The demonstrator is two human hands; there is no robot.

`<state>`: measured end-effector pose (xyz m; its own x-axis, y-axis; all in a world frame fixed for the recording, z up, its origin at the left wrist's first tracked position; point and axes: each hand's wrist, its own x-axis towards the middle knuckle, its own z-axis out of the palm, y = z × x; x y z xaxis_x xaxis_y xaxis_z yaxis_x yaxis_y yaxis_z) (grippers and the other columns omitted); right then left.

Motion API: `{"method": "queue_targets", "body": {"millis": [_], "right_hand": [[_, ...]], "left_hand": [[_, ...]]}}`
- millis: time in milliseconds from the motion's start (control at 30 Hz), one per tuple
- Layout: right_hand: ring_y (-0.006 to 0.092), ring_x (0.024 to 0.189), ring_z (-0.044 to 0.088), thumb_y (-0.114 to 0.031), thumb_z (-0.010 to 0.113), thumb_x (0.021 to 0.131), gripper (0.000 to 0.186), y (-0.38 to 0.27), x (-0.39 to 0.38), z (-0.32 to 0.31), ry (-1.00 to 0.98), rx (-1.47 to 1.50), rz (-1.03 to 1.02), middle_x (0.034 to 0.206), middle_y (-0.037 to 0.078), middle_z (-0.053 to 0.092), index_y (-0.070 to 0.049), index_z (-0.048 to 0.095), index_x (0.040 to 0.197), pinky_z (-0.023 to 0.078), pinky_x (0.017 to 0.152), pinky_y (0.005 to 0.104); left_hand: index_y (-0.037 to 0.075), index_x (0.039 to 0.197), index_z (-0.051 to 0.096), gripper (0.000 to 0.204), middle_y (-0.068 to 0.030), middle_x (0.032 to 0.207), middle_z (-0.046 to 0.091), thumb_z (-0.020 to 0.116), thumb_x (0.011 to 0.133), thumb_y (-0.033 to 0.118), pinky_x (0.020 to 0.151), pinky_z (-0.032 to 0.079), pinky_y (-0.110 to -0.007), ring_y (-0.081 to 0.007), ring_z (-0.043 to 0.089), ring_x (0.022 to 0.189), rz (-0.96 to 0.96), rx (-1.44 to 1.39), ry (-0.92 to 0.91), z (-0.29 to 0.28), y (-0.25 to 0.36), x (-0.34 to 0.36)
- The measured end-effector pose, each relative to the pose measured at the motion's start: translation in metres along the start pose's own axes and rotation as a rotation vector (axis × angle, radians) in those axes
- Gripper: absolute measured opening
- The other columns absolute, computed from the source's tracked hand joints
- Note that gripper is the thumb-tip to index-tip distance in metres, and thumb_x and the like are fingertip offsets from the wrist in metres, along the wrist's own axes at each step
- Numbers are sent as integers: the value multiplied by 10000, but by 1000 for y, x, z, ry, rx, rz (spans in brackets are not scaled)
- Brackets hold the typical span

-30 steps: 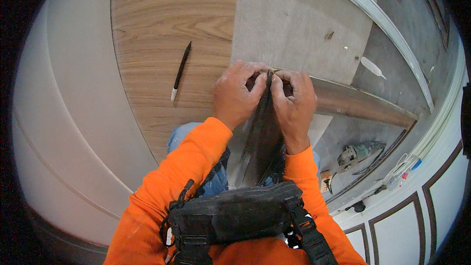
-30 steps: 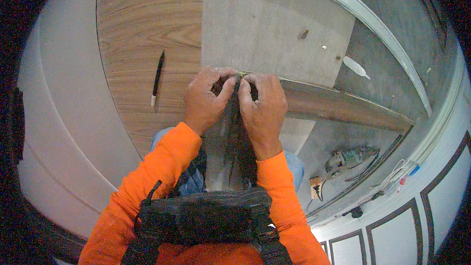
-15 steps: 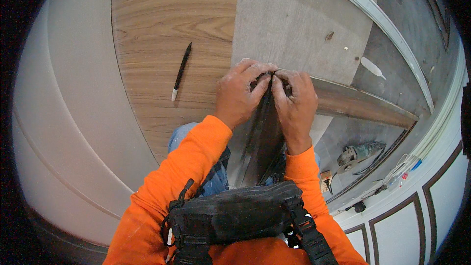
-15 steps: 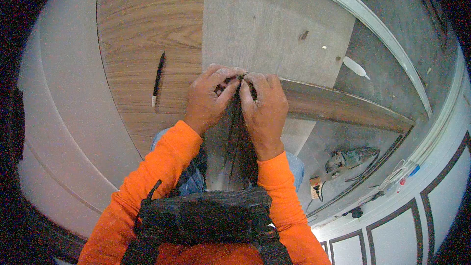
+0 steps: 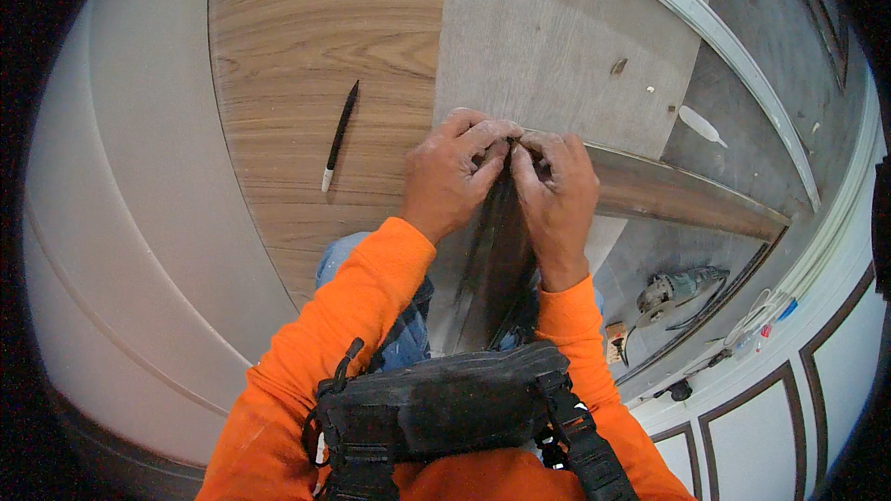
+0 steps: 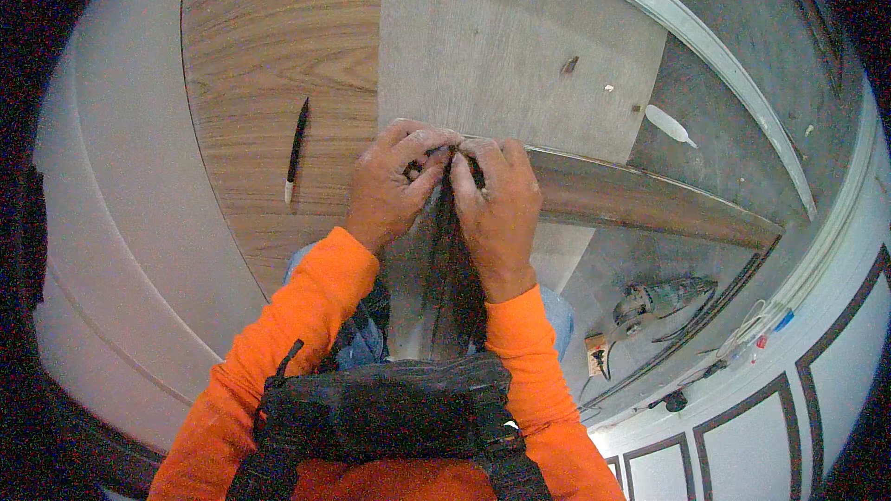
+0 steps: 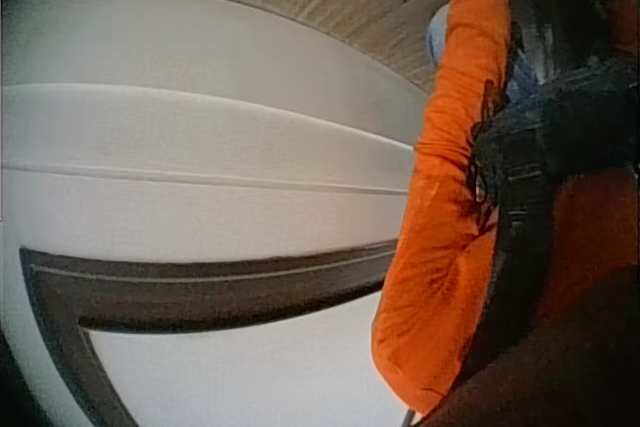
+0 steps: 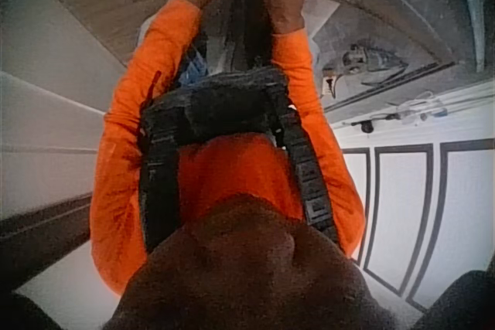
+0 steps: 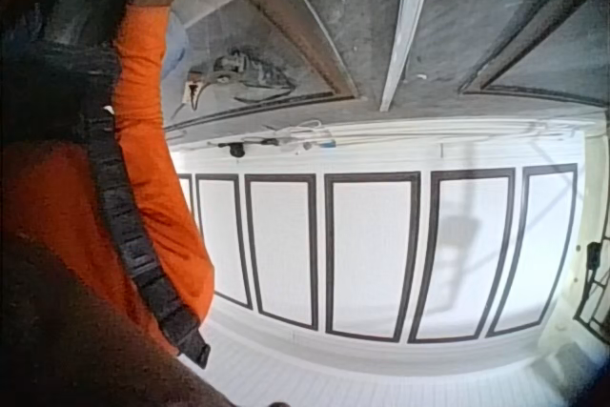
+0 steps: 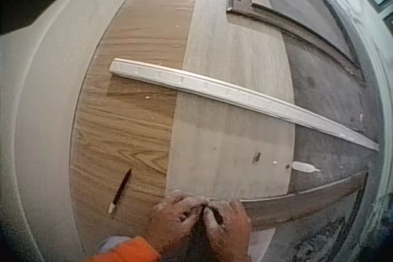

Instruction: The person applies adhesive from a small bottle to the corners and edges of a large rectangular wooden frame on the floor, then picks up the frame and moves it.

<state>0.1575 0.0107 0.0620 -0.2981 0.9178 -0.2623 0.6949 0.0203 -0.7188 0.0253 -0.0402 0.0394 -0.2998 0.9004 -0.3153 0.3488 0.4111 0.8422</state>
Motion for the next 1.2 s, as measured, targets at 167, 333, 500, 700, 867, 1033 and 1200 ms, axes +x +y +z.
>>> {"method": "queue_targets", "body": {"millis": [167, 333, 500, 700, 867, 1033, 1200], "right_hand": [[327, 826, 618, -62, 676, 837, 99, 3, 1, 2, 27, 13, -28, 884, 130, 619, -50, 657, 933, 493, 722, 416], [318, 826, 618, -65, 690, 840, 96, 2, 1, 2, 56, 23, -26, 890, 126, 631, -38, 649, 922, 493, 730, 404], [313, 846, 629, -65, 692, 843, 108, 5, -1, -5, 32, 11, -20, 909, 125, 641, -39, 656, 941, 501, 752, 392], [310, 876, 645, -48, 689, 841, 142, 7, -4, -3, 57, 105, -8, 946, 125, 657, -48, 669, 981, 516, 777, 378], [311, 873, 643, -46, 690, 837, 145, 9, -3, 0, 52, 115, -54, 941, 128, 653, -53, 671, 981, 514, 767, 382], [312, 870, 641, -46, 690, 832, 133, 7, -1, -1, 47, 110, -38, 935, 128, 652, -52, 672, 964, 512, 759, 385], [311, 858, 634, -49, 697, 828, 114, 6, -1, 6, 65, 109, -41, 923, 123, 653, -51, 673, 940, 510, 757, 386]], "left_hand": [[133, 1057, 732, 169, -72, 982, 666, 679, 897, 123, 650, 533, -317, -202, 663, 753, 19, 13, -16, 0, -2, 1], [126, 1042, 731, 161, -77, 980, 666, 687, 887, 125, 653, 538, -317, -202, 665, 718, -11, -37, -18, 2, -3, 2], [133, 1035, 729, 160, -77, 970, 658, 679, 883, 143, 670, 540, -328, -218, 667, 743, -34, -16, -23, 2, 0, 3], [153, 1035, 724, 172, -68, 964, 645, 669, 874, 174, 680, 530, -350, -236, 659, 771, -96, -3, -54, 2, 2, 7], [138, 1025, 720, 171, -66, 946, 650, 678, 863, 177, 672, 523, -328, -211, 647, 751, -111, -59, -67, 0, 1, 8], [89, 1033, 721, 184, -69, 961, 681, 702, 855, 134, 730, 523, -309, -196, 648, 809, -114, -69, -55, -3, 6, 10], [102, 1031, 715, 191, -83, 940, 664, 664, 866, 183, 706, 531, -346, -232, 658, 790, -47, -30, -30, -3, -3, 7]]}}
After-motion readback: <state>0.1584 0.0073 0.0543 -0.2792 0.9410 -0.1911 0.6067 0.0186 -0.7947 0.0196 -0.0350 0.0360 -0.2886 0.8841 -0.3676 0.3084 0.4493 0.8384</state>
